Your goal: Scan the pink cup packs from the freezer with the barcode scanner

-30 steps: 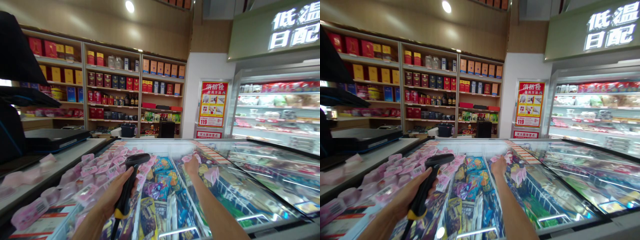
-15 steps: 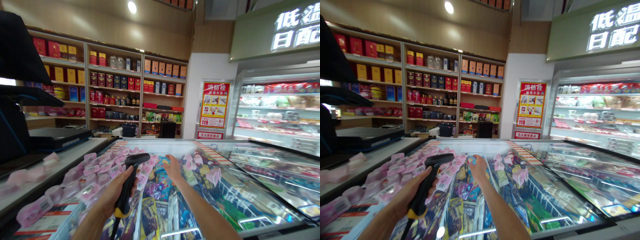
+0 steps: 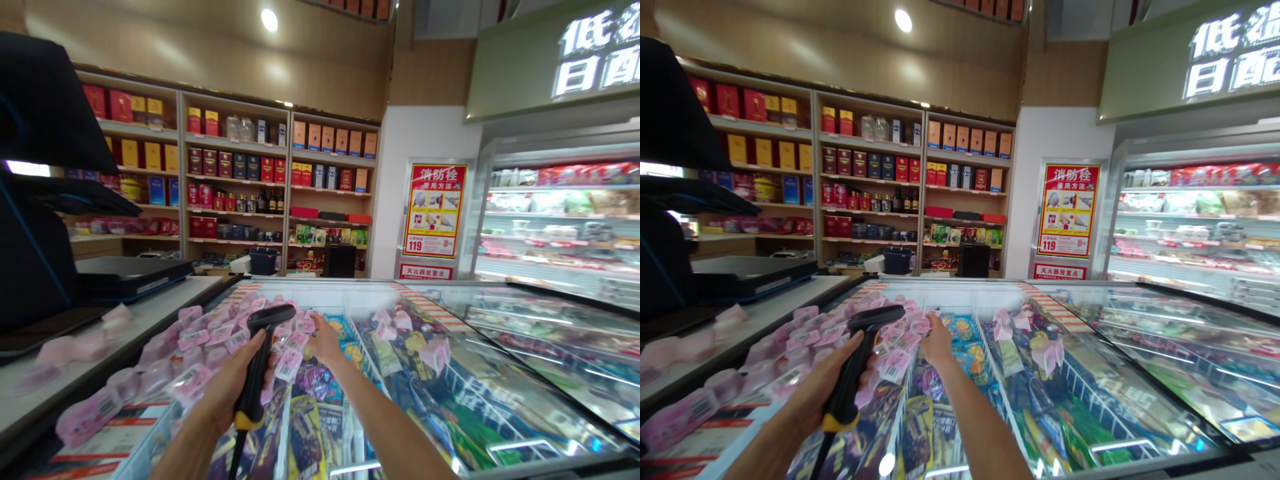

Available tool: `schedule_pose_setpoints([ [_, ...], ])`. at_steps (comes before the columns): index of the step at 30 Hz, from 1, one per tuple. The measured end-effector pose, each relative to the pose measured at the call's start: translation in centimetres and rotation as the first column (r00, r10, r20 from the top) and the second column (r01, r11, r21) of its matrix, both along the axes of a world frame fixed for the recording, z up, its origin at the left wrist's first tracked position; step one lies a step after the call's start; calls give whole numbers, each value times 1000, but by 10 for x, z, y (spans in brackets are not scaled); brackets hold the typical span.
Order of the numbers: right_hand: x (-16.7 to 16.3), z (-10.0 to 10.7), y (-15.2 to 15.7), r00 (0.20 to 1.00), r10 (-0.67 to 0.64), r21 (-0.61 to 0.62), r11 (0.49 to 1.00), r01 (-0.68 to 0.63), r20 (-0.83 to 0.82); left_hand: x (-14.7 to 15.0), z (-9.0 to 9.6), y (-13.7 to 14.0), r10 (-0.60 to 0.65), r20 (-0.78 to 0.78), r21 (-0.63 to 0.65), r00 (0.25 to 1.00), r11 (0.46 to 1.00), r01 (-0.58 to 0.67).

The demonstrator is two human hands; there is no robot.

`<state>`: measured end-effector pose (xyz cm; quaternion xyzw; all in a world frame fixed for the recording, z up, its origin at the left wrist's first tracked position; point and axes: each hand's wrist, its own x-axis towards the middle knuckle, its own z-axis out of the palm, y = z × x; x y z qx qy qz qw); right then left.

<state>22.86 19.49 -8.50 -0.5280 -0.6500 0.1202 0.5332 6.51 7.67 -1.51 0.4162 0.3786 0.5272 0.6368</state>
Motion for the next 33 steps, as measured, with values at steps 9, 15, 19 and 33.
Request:
schedule_pose_setpoints([
  [9,35,6,-7,986,-157,43,986,159,-55,10,2,-9,-23,-59,18,998,1000,24],
  [15,40,10,-11,983,-163,40,985,167,-90,12,3,-10,-14,-82,11,997,1000,15],
  [19,38,8,-11,983,-170,37,984,173,-75,13,2,-10,-30,-91,27,995,999,32],
  [33,72,3,-11,869,-460,-70,876,478,180,-2,-4,-4,-3,-11,35,1000,999,3],
])
